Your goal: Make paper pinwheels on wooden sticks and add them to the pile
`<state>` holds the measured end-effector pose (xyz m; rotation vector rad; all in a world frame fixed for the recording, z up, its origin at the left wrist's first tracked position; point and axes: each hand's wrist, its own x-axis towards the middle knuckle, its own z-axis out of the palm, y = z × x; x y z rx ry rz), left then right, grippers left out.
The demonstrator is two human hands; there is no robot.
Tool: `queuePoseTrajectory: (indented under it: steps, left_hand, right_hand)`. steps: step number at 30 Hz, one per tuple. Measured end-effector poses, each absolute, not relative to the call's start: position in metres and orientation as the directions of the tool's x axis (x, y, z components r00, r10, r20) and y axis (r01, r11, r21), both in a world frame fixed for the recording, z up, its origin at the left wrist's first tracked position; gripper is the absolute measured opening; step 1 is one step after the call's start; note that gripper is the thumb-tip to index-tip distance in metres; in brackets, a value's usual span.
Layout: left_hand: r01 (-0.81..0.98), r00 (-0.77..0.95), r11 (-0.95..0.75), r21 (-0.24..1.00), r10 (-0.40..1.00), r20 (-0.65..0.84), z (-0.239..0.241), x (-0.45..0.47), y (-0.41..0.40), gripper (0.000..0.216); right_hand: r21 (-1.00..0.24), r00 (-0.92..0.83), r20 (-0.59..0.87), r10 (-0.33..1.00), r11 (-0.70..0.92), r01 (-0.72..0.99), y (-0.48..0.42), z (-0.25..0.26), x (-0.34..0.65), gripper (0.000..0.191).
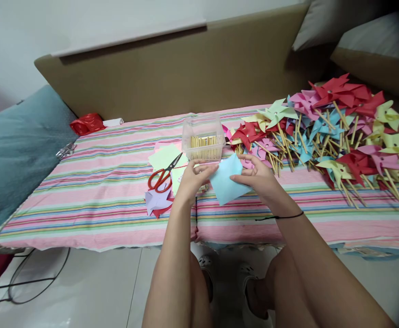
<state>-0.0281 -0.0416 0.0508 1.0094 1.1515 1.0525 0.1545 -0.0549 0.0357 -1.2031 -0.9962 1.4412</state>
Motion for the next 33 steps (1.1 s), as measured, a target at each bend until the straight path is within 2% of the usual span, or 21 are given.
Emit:
queuePoseTrajectory:
  steps: [4, 8, 10, 13, 17, 20, 24, 28, 33]
  left_hand:
    - [-0.3, 0.153, 0.298, 0.906, 0.953, -0.263, 0.051, -0.025, -0.042, 0.055]
    - [-0.466, 0.117, 0.311, 0.828, 0.95, -0.29, 0.054, -0.023, -0.039, 0.053]
    - [-0.49, 0.123, 0.332, 0.806, 0.942, -0.313, 0.056, -0.025, -0.039, 0.054]
    - [-0.339, 0.194, 0.375, 0.863, 0.925, -0.326, 0.057, -0.03, -0.039, 0.048]
    - [-0.112, 0.282, 0.349, 0.93, 0.909, -0.307, 0.056, -0.031, -0.042, 0.038]
    - [-0.098, 0.31, 0.321, 0.942, 0.909, -0.278, 0.055, -0.03, -0.042, 0.028]
    - [-0.054, 0.333, 0.325, 0.944, 0.897, -0.29, 0.053, -0.03, -0.041, 0.035]
    - [-0.015, 0.366, 0.315, 0.949, 0.885, -0.288, 0.051, -0.03, -0.04, 0.03]
    - [-0.036, 0.34, 0.29, 0.956, 0.903, -0.261, 0.051, -0.029, -0.041, 0.033]
  right_hand:
    - [-0.955, 0.027, -0.174, 0.984, -0.162, -0.247, -0.053, 0.035, 0.155, 0.074]
    - [-0.955, -0.062, -0.163, 0.985, -0.174, -0.241, -0.054, 0.036, 0.156, 0.076]
    - [-0.957, -0.127, -0.182, 0.975, -0.205, -0.203, -0.055, 0.038, 0.156, 0.077]
    - [-0.961, -0.218, -0.226, 0.949, -0.253, -0.107, -0.058, 0.04, 0.158, 0.078]
    - [-0.961, -0.3, -0.265, 0.916, -0.275, 0.01, -0.06, 0.042, 0.159, 0.075]
    - [-0.959, -0.308, -0.28, 0.909, -0.282, 0.041, -0.059, 0.041, 0.159, 0.073]
    - [-0.951, -0.299, -0.304, 0.905, -0.307, 0.039, -0.058, 0.041, 0.158, 0.072]
    - [-0.95, -0.284, -0.307, 0.908, -0.31, 0.036, -0.058, 0.043, 0.158, 0.072]
    - [-0.962, -0.28, -0.272, 0.921, -0.269, 0.049, -0.06, 0.046, 0.157, 0.075]
